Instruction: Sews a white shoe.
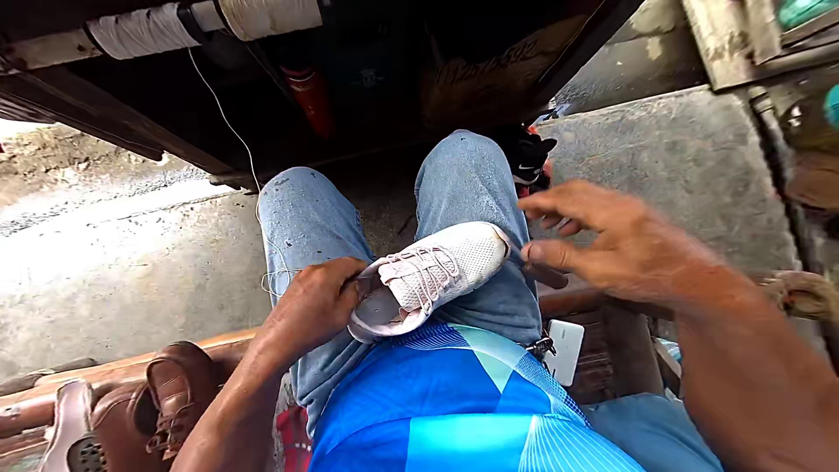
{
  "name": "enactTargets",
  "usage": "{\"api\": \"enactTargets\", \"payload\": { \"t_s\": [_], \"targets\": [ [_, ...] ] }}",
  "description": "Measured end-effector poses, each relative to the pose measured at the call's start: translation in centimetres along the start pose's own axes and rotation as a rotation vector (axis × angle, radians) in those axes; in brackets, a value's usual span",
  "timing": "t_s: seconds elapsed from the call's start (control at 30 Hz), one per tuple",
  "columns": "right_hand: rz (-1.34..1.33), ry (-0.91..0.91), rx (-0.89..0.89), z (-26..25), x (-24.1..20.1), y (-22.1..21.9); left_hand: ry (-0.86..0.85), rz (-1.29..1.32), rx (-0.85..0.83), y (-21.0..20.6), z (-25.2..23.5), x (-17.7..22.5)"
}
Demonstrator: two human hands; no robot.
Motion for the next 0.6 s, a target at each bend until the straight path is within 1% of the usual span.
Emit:
{"api": "enactTargets", "payload": {
  "t_s": [0.07,0.13,0.23,0.33,0.43,0.53,0.6],
  "targets": [
    [-0.086,-0.12,-0.061,1.3,1.9,-3.1,-0.007,0.041,0.034,-0.1,0.5,-0.8],
    [-0.164,-0.185,-0.052,2.3,3.4,-4.9,0.002,0.034,0.052,-0.1,0.7,-1.0],
    [-0.171,-0.08,0.052,3.0,3.7,-5.7,-0.009,-0.001,0.054,0.0,0.8,-0.9],
    [-0.182,0.011,0.101,3.9,2.0,-4.7,-0.006,-0.012,0.099,0.7,1.3,-1.1],
    [-0.185,0.037,0.15,5.0,0.2,-3.4,-0.046,0.075,0.14,1.9,2.3,-1.5],
    [-0.17,0.026,0.165,5.1,-0.4,-3.3,-0.131,0.218,0.119,2.9,3.5,-1.8],
    [-0.174,0.04,0.181,4.8,-0.5,-3.4,-0.202,0.205,0.166,3.8,4.2,-2.2]
  ]
}}
Point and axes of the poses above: each hand's wrist, its own z-axis away from the middle knuckle, its own y-axis out of the back of the hand, x = y × z, the point moved 5 cm from there along -z, towards the middle knuckle, and after that the axes turned 2 degrees about -x, right-handed, at the moved point
